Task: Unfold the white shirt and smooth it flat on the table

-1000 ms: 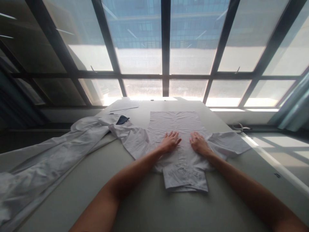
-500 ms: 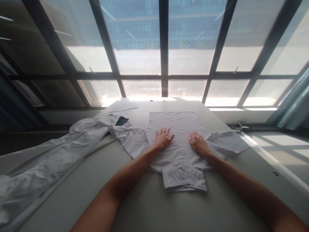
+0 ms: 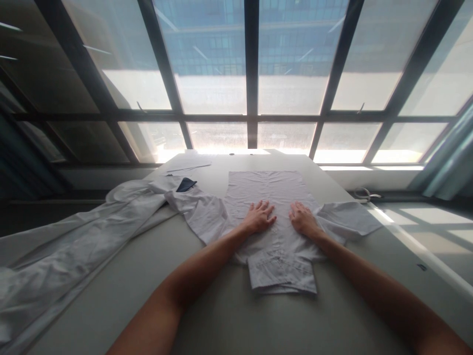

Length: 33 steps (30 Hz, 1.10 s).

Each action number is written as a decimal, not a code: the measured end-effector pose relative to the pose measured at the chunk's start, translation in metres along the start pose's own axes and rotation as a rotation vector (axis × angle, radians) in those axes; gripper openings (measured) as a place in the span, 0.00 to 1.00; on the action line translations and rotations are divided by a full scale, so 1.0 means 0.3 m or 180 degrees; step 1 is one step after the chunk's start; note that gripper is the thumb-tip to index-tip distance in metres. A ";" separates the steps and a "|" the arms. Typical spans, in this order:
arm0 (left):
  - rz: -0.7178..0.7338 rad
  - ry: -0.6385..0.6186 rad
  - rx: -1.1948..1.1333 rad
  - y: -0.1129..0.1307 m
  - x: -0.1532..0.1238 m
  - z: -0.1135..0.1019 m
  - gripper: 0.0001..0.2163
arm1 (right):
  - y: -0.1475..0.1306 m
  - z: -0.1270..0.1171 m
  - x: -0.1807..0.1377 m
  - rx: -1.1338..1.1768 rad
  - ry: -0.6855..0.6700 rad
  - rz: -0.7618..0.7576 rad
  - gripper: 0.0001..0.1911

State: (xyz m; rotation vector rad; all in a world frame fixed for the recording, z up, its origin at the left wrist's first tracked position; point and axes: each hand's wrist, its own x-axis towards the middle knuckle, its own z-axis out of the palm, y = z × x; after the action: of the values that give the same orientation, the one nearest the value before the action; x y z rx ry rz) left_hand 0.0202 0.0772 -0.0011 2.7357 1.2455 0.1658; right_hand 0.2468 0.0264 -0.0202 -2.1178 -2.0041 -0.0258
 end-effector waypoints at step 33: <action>0.0011 -0.0004 -0.0038 0.006 -0.002 -0.003 0.30 | 0.009 -0.006 -0.001 0.0166 -0.0694 -0.0883 0.36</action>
State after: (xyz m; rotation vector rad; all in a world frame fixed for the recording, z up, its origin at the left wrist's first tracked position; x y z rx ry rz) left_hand 0.0212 0.0756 0.0000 2.7275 1.2356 0.1715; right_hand 0.2496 0.0256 -0.0188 -1.8651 -2.3818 0.2181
